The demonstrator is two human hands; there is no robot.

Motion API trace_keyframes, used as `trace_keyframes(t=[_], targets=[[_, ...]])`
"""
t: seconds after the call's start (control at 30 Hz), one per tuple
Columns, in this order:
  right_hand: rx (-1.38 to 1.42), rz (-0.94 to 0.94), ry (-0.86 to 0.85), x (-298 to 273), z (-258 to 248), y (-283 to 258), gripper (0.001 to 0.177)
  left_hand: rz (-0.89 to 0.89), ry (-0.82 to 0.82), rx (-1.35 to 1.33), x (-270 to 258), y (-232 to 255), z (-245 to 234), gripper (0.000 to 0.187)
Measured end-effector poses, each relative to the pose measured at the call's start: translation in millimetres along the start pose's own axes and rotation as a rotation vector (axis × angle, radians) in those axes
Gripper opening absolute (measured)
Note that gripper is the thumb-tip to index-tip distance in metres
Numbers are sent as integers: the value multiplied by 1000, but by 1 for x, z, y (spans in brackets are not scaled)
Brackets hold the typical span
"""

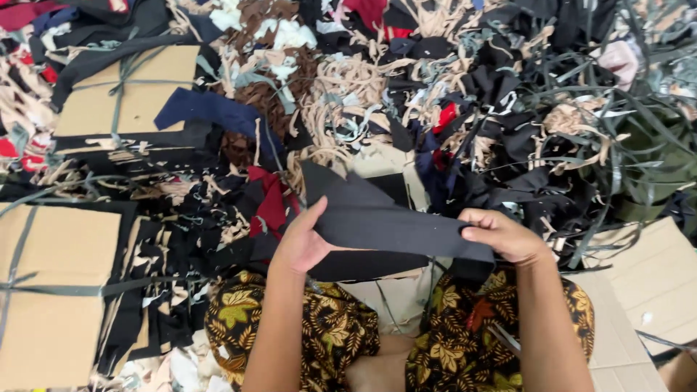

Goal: Sorting and trimming fabric scraps using scissors while sitting on the floor

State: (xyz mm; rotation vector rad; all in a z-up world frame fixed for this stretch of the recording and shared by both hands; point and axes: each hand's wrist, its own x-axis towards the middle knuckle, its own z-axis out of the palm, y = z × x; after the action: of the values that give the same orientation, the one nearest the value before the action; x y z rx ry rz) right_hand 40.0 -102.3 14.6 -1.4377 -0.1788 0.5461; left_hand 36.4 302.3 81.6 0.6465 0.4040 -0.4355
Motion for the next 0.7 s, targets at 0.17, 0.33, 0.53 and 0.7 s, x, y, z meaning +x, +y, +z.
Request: trace_keyframes(t=[0.17, 0.33, 0.53, 0.7], targets=[[-262, 257, -33, 32, 10, -15, 22, 77, 212, 143, 16, -45, -93, 32], [-438, 437, -3, 43, 21, -16, 21, 146, 246, 180, 14, -58, -114, 43], [-503, 488, -34, 37, 26, -42, 35, 172, 204, 264, 19, -51, -110, 54], [-777, 465, -9, 37, 14, -42, 28, 316, 97, 349, 35, -44, -101, 50]])
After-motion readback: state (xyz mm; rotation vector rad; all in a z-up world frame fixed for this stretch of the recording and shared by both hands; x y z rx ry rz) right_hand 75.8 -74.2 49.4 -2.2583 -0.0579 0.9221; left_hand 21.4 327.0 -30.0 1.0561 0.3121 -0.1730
